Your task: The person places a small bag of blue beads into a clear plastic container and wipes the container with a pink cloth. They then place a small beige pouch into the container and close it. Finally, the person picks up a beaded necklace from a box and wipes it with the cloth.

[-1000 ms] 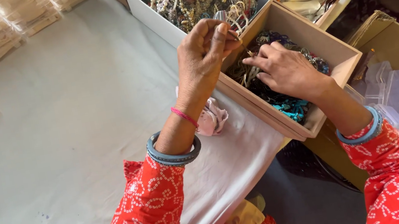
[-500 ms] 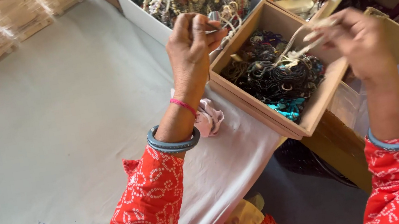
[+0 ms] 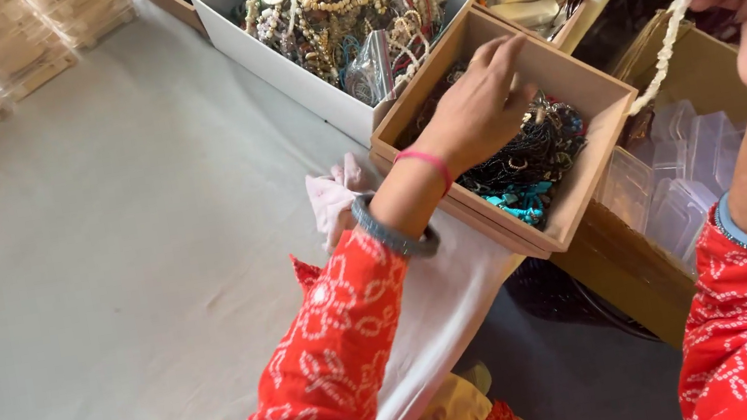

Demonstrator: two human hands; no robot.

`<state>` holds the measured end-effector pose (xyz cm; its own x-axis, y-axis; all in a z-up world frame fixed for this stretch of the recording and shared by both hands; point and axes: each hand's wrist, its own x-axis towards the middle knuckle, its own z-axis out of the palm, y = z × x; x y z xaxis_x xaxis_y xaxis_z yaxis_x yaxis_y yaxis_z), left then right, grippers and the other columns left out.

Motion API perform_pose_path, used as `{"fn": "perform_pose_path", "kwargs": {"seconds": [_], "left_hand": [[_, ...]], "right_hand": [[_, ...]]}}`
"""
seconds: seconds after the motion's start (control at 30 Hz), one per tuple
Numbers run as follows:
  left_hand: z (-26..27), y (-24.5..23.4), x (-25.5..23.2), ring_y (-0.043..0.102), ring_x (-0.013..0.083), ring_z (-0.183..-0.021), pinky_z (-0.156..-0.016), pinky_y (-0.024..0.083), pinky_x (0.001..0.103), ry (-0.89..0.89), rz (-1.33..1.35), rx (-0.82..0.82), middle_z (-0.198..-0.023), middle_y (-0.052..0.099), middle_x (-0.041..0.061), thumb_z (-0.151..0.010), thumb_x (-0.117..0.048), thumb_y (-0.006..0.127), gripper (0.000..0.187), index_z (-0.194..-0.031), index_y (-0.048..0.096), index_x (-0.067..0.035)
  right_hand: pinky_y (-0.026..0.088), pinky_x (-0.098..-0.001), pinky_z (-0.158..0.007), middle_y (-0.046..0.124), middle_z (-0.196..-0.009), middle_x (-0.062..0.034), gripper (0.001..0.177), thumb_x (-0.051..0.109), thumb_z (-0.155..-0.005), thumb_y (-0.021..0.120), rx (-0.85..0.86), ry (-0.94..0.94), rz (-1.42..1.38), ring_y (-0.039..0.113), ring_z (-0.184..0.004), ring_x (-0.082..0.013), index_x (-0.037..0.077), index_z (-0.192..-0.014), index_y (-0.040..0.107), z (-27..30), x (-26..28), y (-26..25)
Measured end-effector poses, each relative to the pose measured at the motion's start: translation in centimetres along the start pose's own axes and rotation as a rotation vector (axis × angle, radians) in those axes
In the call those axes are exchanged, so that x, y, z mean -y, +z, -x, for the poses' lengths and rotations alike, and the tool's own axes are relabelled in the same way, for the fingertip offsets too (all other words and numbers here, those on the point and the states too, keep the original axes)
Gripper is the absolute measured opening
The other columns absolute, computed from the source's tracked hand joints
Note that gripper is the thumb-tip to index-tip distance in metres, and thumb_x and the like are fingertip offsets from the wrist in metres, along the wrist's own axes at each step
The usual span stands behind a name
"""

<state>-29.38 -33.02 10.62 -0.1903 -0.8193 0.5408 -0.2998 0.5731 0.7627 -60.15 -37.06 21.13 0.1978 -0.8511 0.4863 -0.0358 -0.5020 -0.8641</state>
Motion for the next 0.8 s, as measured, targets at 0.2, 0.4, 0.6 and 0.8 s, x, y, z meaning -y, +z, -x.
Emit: {"fn": "perform_pose_path", "kwargs": {"seconds": [0.2,0.4,0.6,0.8], "left_hand": [[8.3,-7.4,-2.9,0.053,0.0339,-0.141,-0.119,0.043,0.043,0.020,0.070,0.072,-0.151,0.051,0.020,-0.100,-0.024,0.068,0.068,-0.157,0.038,-0.004],[19.2,-16.0,-7.8,0.068,0.0276,-0.104,-0.088,0.056,0.039,-0.412,0.305,0.038,-0.140,0.062,0.012,-0.104,-0.020,0.060,0.052,-0.153,0.047,-0.009],[29.0,-21.8,-10.9,0.074,0.0192,-0.105,-0.092,0.058,0.034,-0.606,0.207,-0.207,-0.123,0.073,0.010,-0.106,-0.032,0.048,0.047,-0.144,0.056,-0.005],[35.7,-24.1,-11.8,0.074,0.0191,-0.103,-0.091,0.059,0.033,-0.657,0.232,-0.571,-0.120,0.073,0.009,-0.107,-0.035,0.046,0.047,-0.140,0.059,-0.004]], "right_hand": [[0.064,-0.0374,-0.074,0.068,-0.098,-0.0212,0.017,0.015,-0.124,0.058,0.202,-0.097,0.049,0.073,-0.082,-0.0294,0.000,-0.117,0.054,3.9,9.7,12.5],[0.064,-0.0316,-0.063,0.076,-0.092,-0.0160,0.020,0.014,-0.105,0.057,0.459,0.103,-0.235,0.078,-0.077,-0.0226,-0.001,-0.115,0.064,11.8,9.3,21.2],[0.065,-0.0264,-0.072,0.076,-0.090,-0.0096,0.016,0.005,-0.100,0.066,0.840,0.231,-0.167,0.078,-0.083,-0.0145,-0.005,-0.112,0.067,15.0,8.0,31.5],[0.065,-0.0255,-0.075,0.076,-0.092,-0.0086,0.015,0.003,-0.101,0.063,0.910,0.141,-0.213,0.078,-0.086,-0.0127,-0.004,-0.114,0.066,13.9,8.8,39.1]]}}
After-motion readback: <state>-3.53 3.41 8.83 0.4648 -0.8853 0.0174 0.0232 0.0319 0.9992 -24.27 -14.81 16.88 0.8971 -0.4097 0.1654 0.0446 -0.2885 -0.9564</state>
